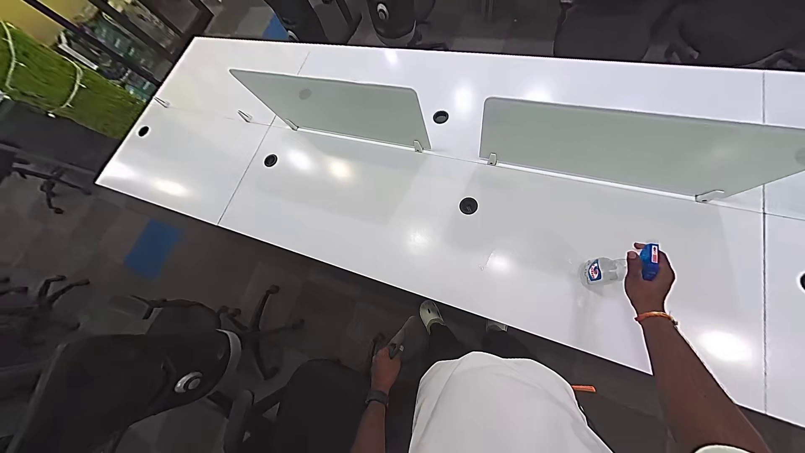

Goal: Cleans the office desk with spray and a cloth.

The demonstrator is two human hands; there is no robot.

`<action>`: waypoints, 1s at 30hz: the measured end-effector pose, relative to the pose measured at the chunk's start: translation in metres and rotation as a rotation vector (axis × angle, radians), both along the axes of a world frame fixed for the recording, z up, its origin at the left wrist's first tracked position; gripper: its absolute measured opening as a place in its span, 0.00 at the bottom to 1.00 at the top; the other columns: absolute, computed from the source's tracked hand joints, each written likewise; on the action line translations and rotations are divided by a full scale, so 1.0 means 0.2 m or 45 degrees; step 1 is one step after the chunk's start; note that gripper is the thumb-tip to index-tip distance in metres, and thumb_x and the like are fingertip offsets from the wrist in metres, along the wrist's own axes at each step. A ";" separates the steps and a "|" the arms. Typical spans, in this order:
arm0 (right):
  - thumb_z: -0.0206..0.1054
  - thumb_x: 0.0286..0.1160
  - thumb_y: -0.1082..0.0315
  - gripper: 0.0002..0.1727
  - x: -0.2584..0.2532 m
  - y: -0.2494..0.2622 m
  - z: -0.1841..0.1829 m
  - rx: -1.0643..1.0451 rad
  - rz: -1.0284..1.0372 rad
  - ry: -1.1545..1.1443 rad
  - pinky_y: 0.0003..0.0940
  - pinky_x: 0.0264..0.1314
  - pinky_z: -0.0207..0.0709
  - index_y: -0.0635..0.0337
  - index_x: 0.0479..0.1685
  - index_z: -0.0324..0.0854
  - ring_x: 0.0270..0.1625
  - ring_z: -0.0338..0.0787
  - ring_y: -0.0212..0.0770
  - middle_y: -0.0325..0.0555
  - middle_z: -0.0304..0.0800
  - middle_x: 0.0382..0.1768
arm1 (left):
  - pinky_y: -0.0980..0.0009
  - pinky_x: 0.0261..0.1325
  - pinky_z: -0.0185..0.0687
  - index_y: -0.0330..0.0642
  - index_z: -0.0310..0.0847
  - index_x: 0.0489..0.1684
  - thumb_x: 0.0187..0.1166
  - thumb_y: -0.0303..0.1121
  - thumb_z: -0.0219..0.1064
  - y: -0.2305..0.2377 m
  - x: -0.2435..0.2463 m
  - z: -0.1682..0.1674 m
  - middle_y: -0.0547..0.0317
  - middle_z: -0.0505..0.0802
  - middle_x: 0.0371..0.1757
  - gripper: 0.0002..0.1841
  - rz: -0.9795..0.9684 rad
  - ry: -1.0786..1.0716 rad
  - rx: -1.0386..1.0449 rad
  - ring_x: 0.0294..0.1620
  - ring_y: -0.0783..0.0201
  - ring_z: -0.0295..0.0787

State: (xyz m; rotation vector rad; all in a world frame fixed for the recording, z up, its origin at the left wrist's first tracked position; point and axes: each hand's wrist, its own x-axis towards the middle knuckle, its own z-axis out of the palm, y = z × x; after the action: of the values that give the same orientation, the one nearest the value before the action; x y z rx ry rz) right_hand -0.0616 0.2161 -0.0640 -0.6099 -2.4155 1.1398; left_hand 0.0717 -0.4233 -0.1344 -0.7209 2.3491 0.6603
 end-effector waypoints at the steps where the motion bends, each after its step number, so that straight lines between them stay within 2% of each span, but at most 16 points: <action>1: 0.65 0.82 0.53 0.29 0.01 0.04 -0.02 -0.011 0.017 0.010 0.35 0.66 0.80 0.70 0.71 0.77 0.59 0.89 0.42 0.64 0.88 0.60 | 0.40 0.61 0.82 0.35 0.89 0.44 0.81 0.50 0.68 0.07 -0.01 0.03 0.40 0.94 0.41 0.22 0.012 0.074 0.014 0.49 0.44 0.92; 3: 0.68 0.79 0.51 0.32 0.02 0.12 -0.06 -0.049 0.061 -0.013 0.36 0.65 0.82 0.69 0.72 0.76 0.57 0.90 0.41 0.63 0.88 0.60 | 0.42 0.62 0.83 0.36 0.90 0.45 0.80 0.51 0.70 0.22 -0.04 0.11 0.43 0.94 0.42 0.23 0.046 0.182 0.061 0.49 0.47 0.92; 5: 0.70 0.77 0.52 0.34 0.02 0.17 -0.08 -0.098 0.090 -0.042 0.38 0.70 0.80 0.70 0.73 0.74 0.61 0.89 0.44 0.65 0.86 0.64 | 0.47 0.63 0.84 0.36 0.88 0.49 0.80 0.50 0.70 0.36 -0.09 0.18 0.44 0.94 0.44 0.22 0.059 0.314 0.147 0.50 0.52 0.92; 6: 0.70 0.77 0.53 0.34 0.02 0.18 -0.08 -0.118 0.091 -0.040 0.38 0.71 0.79 0.70 0.74 0.73 0.63 0.88 0.44 0.65 0.85 0.66 | 0.49 0.65 0.84 0.35 0.87 0.53 0.80 0.49 0.70 0.42 -0.11 0.20 0.45 0.94 0.47 0.23 0.065 0.379 0.199 0.52 0.53 0.92; 8: 0.71 0.76 0.53 0.35 0.02 0.21 -0.10 -0.121 0.093 -0.059 0.40 0.73 0.78 0.71 0.76 0.72 0.66 0.88 0.46 0.65 0.84 0.68 | 0.53 0.75 0.79 0.33 0.79 0.70 0.80 0.47 0.71 0.53 -0.16 0.27 0.42 0.92 0.61 0.28 0.088 0.452 0.317 0.66 0.55 0.89; 10: 0.74 0.75 0.56 0.39 0.03 0.22 -0.10 -0.131 0.112 -0.123 0.42 0.74 0.79 0.70 0.81 0.67 0.69 0.86 0.50 0.67 0.81 0.71 | 0.57 0.79 0.77 0.33 0.72 0.78 0.80 0.43 0.72 0.61 -0.21 0.33 0.42 0.89 0.67 0.32 0.120 0.540 0.433 0.71 0.57 0.86; 14: 0.80 0.67 0.63 0.57 0.15 0.17 -0.11 -0.422 0.024 -0.181 0.50 0.73 0.81 0.64 0.92 0.41 0.80 0.76 0.57 0.67 0.63 0.85 | 0.62 0.75 0.82 0.31 0.72 0.77 0.85 0.40 0.65 0.71 -0.26 0.40 0.44 0.91 0.65 0.27 0.131 0.674 0.628 0.67 0.62 0.89; 16: 0.72 0.77 0.61 0.53 0.32 0.09 -0.13 -0.518 -0.133 -0.174 0.49 0.78 0.78 0.69 0.92 0.36 0.81 0.75 0.59 0.73 0.60 0.85 | 0.65 0.70 0.84 0.29 0.78 0.70 0.89 0.38 0.59 0.75 -0.28 0.45 0.44 0.92 0.59 0.21 0.136 0.731 0.686 0.60 0.64 0.90; 18: 0.58 0.89 0.58 0.41 0.51 -0.01 -0.20 -0.540 -0.264 -0.235 0.46 0.82 0.73 0.74 0.90 0.40 0.81 0.76 0.60 0.76 0.62 0.82 | 0.67 0.67 0.84 0.28 0.79 0.66 0.91 0.36 0.54 0.78 -0.30 0.49 0.45 0.93 0.55 0.20 0.146 0.753 0.722 0.57 0.65 0.91; 19: 0.55 0.91 0.59 0.38 0.60 -0.08 -0.26 -0.534 -0.274 -0.293 0.47 0.81 0.72 0.75 0.89 0.45 0.79 0.77 0.60 0.77 0.65 0.80 | 0.67 0.66 0.84 0.28 0.80 0.65 0.91 0.37 0.53 0.79 -0.30 0.51 0.45 0.93 0.54 0.20 0.128 0.755 0.719 0.55 0.66 0.91; 22: 0.64 0.84 0.66 0.31 0.75 -0.29 -0.35 -0.469 0.059 -0.469 0.53 0.72 0.80 0.70 0.83 0.62 0.74 0.82 0.60 0.70 0.72 0.77 | 0.64 0.59 0.87 0.33 0.85 0.58 0.90 0.39 0.55 0.85 -0.33 0.50 0.50 0.94 0.45 0.18 -0.109 0.710 0.665 0.47 0.66 0.92; 24: 0.70 0.77 0.63 0.33 0.73 -0.45 -0.30 -0.348 0.404 -0.498 0.50 0.72 0.81 0.63 0.82 0.66 0.75 0.82 0.54 0.61 0.75 0.78 | 0.57 0.69 0.83 0.36 0.86 0.60 0.89 0.39 0.55 0.89 -0.35 0.51 0.49 0.94 0.51 0.19 -0.451 0.608 0.658 0.57 0.61 0.91; 25: 0.73 0.75 0.61 0.36 0.68 -0.53 -0.25 -0.275 0.559 -0.464 0.48 0.77 0.78 0.60 0.82 0.66 0.78 0.79 0.51 0.57 0.74 0.80 | 0.53 0.77 0.77 0.38 0.87 0.61 0.89 0.41 0.56 0.92 -0.36 0.51 0.49 0.94 0.55 0.19 -0.646 0.583 0.642 0.62 0.58 0.89; 27: 0.76 0.70 0.53 0.43 0.58 -0.63 -0.16 -0.149 0.800 -0.351 0.48 0.90 0.62 0.56 0.87 0.64 0.89 0.66 0.48 0.53 0.68 0.86 | 0.49 0.82 0.68 0.42 0.86 0.63 0.89 0.43 0.55 1.00 -0.37 0.53 0.51 0.93 0.59 0.19 -0.939 0.555 0.633 0.68 0.56 0.86; 29: 0.74 0.70 0.45 0.44 0.48 -0.68 -0.12 -0.044 0.982 -0.306 0.52 0.94 0.53 0.49 0.88 0.66 0.93 0.58 0.47 0.48 0.63 0.89 | 0.51 0.82 0.70 0.42 0.85 0.66 0.90 0.42 0.55 1.07 -0.37 0.57 0.51 0.93 0.61 0.19 -1.055 0.549 0.737 0.69 0.57 0.86; 30: 0.72 0.73 0.45 0.36 0.43 -0.68 -0.12 -0.020 1.056 -0.300 0.56 0.93 0.53 0.46 0.82 0.73 0.91 0.62 0.47 0.46 0.68 0.87 | 0.54 0.79 0.74 0.41 0.85 0.65 0.90 0.42 0.55 1.10 -0.37 0.58 0.51 0.93 0.61 0.19 -1.046 0.560 0.809 0.67 0.59 0.87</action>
State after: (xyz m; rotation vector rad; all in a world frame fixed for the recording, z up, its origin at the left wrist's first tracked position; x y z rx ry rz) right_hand 0.0248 0.0798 -0.0878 0.3357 -2.9615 1.4342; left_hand -0.0030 -0.2033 -0.0193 0.6962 2.2898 1.1402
